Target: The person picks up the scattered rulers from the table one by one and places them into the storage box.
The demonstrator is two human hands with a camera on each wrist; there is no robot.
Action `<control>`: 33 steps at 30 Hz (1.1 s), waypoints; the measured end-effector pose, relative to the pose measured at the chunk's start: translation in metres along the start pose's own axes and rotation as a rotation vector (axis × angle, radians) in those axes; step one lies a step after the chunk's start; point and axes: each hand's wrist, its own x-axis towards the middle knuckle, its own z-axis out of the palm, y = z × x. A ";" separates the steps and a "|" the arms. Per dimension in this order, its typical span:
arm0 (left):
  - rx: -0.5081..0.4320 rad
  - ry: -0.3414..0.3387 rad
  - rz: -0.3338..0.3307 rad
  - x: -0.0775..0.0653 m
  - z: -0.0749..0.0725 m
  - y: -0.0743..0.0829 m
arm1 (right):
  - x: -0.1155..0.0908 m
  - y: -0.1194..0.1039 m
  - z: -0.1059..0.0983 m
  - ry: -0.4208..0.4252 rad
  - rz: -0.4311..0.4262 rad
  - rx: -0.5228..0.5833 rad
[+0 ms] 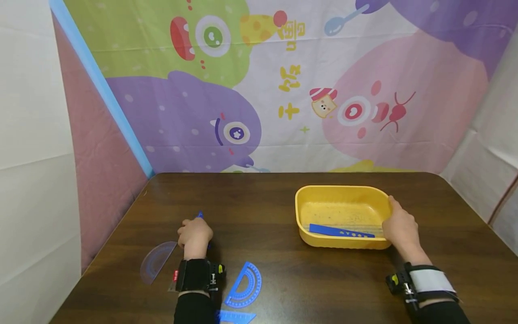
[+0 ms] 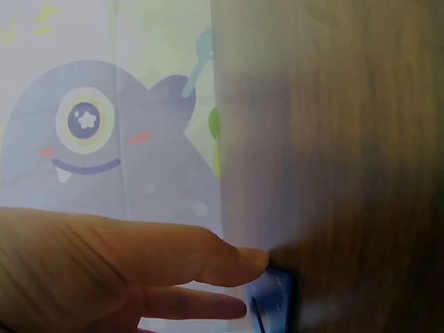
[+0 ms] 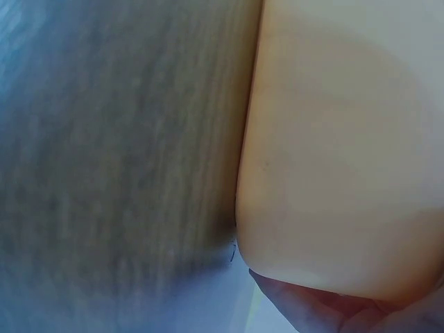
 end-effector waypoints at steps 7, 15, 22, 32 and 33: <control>0.033 -0.010 0.022 -0.002 0.000 -0.001 | -0.001 0.001 0.001 -0.006 -0.006 0.007; 0.020 -0.031 0.036 -0.003 -0.002 -0.004 | -0.001 0.001 0.001 -0.007 -0.005 -0.002; -0.013 -0.035 0.030 -0.003 -0.003 -0.004 | 0.001 0.001 -0.001 0.002 -0.026 -0.007; -0.046 -0.003 0.031 -0.006 -0.009 -0.005 | 0.001 0.002 -0.001 0.002 -0.028 -0.003; -0.048 0.003 0.032 -0.006 -0.010 -0.006 | 0.001 0.002 -0.001 0.002 -0.027 -0.004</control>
